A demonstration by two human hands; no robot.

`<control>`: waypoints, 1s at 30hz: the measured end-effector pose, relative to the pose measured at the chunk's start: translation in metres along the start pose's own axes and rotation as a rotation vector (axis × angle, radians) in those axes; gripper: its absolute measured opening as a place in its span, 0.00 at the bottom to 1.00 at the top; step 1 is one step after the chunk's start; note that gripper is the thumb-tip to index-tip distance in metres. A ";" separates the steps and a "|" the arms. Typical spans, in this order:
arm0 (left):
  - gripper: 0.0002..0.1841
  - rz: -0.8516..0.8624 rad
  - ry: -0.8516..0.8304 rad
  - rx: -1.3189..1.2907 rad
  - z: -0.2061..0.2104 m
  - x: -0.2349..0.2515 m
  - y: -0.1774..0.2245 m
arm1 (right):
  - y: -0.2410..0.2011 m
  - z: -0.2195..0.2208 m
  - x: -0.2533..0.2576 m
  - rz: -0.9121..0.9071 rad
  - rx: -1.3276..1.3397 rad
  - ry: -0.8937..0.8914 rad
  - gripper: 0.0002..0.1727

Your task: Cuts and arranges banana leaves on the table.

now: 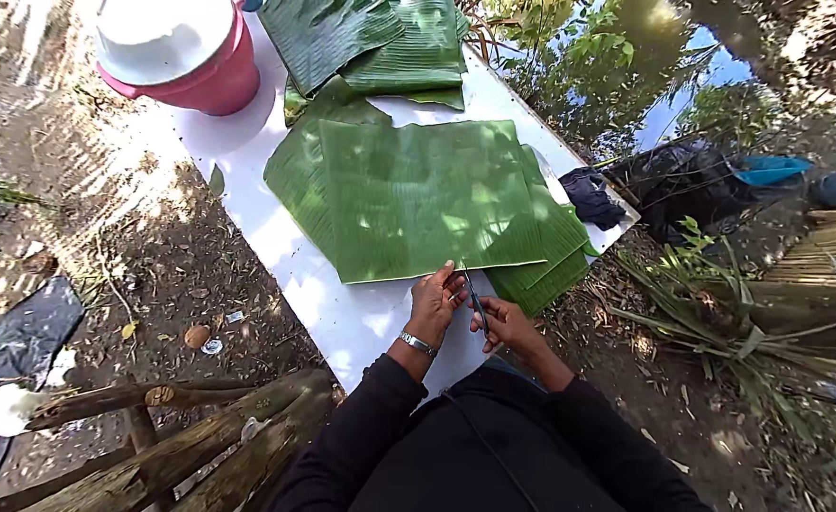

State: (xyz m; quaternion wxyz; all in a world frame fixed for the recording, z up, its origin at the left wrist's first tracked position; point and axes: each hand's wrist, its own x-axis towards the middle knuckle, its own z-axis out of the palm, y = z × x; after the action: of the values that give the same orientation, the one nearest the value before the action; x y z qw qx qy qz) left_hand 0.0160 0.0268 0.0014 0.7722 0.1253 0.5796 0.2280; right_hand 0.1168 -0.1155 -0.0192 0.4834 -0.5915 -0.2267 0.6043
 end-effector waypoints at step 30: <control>0.08 0.133 0.033 -0.049 0.007 -0.005 -0.017 | 0.005 0.021 0.006 -0.106 -0.120 0.086 0.17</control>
State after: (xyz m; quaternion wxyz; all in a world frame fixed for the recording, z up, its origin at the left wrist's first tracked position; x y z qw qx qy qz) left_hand 0.0245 0.0099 0.0000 0.7485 0.1406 0.5771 0.2948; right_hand 0.0964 -0.1059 -0.0223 0.4878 -0.6318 -0.2724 0.5372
